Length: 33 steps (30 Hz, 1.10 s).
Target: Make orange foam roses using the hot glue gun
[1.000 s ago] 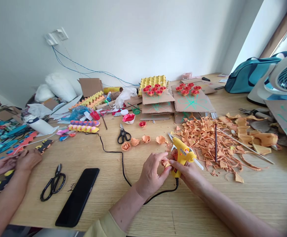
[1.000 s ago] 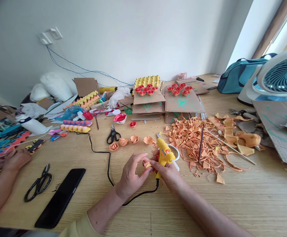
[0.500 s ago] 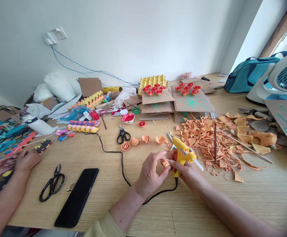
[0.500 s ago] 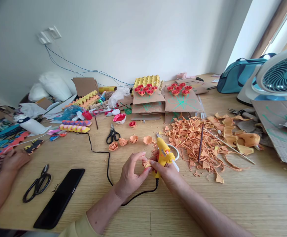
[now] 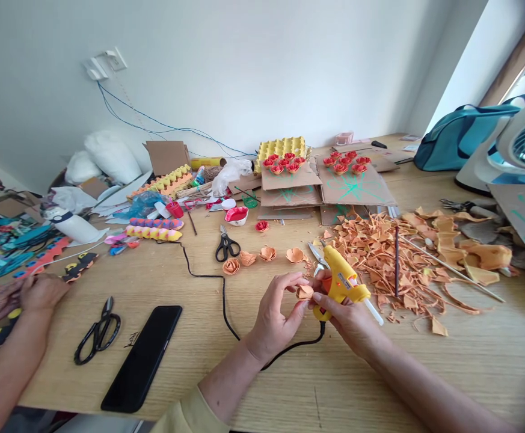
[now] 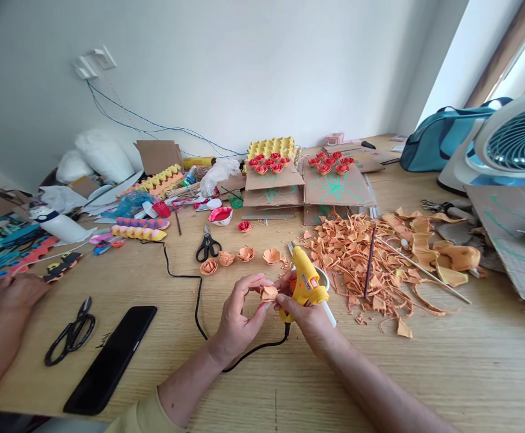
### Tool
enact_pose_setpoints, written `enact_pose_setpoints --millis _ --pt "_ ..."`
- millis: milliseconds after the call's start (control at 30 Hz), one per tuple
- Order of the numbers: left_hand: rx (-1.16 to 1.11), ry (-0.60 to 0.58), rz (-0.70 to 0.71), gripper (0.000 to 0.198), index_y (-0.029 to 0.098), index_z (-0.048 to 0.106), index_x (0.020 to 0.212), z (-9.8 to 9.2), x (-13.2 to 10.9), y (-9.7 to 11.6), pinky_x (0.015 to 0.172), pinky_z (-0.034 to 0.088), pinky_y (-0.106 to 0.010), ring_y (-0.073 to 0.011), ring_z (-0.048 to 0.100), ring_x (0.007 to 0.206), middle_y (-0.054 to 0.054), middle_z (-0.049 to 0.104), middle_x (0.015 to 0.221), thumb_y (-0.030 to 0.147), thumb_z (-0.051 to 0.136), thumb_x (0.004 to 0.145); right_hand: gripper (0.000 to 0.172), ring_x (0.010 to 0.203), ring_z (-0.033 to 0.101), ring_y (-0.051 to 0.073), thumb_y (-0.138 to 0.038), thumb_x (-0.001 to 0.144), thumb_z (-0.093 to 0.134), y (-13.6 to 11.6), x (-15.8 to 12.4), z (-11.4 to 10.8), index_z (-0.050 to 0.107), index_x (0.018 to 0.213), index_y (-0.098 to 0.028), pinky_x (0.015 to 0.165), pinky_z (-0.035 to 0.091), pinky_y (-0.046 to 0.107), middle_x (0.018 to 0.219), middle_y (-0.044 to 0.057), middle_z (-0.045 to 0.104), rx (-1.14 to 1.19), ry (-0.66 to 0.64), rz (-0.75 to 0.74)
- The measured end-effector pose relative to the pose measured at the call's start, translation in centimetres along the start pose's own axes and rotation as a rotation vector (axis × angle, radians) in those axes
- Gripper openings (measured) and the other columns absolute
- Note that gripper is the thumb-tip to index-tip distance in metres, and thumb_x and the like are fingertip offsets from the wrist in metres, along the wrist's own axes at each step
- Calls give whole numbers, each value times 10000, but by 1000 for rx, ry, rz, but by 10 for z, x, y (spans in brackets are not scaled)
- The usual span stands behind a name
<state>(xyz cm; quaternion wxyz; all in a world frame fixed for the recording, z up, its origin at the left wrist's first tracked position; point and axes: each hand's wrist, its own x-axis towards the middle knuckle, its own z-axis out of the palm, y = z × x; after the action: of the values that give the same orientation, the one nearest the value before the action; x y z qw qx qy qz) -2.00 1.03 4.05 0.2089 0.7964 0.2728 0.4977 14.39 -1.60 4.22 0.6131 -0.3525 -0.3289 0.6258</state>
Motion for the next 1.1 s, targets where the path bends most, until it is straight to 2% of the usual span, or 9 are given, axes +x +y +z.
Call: enact_pose_setpoints --millis 167,267,533,667,833,1000,1100 --pt "-52 -21 -42 487 220 456 1373 -1 -1 0 939 554 -348 -202 661 1085 -118 664 1222 55 542 924 355 689 597 132 -342 708 889 2 1 -1 628 931 -252 681 481 289 843 -19 686 30 -27 1" --pt "-121 -27 -116 496 233 453 1379 0 0 1 947 550 -342 -204 657 1113 -114 656 1251 58 539 923 348 683 591 126 -347 685 906 2 1 1 645 889 -244 671 475 278 799 -25 670 32 -12 26" --pt "-348 49 -394 390 213 521 1243 2 3 3 951 545 -320 -168 674 1030 -74 669 1130 127 643 882 388 672 600 121 -401 671 918 5 2 -1 638 887 -242 652 461 256 733 -35 662 22 -13 69" --pt "-441 70 -477 356 204 526 1195 2 6 2 971 547 -346 -174 692 1022 -66 656 1104 154 664 871 338 684 597 121 -416 725 878 4 1 -1 647 903 -246 656 463 266 789 -25 666 -18 -31 49" --pt "-435 111 -515 351 196 552 1164 2 8 -1 919 566 -316 -159 681 979 -45 648 1027 162 689 842 322 679 589 115 -400 732 869 3 1 -2 646 915 -254 667 472 284 932 0 699 -37 -1 31" --pt "-452 91 -535 336 187 574 1162 1 10 2 920 566 -305 -151 676 971 -42 645 1017 143 661 841 319 664 586 123 -388 726 864 3 1 -1 638 905 -252 654 469 293 904 8 697 -38 -4 44" --pt "-417 54 -494 308 183 601 1131 0 10 3 925 558 -302 -149 678 953 -39 655 1004 114 644 834 320 660 583 124 -384 721 867 5 1 0 639 899 -247 647 467 289 848 -5 670 -35 1 46"
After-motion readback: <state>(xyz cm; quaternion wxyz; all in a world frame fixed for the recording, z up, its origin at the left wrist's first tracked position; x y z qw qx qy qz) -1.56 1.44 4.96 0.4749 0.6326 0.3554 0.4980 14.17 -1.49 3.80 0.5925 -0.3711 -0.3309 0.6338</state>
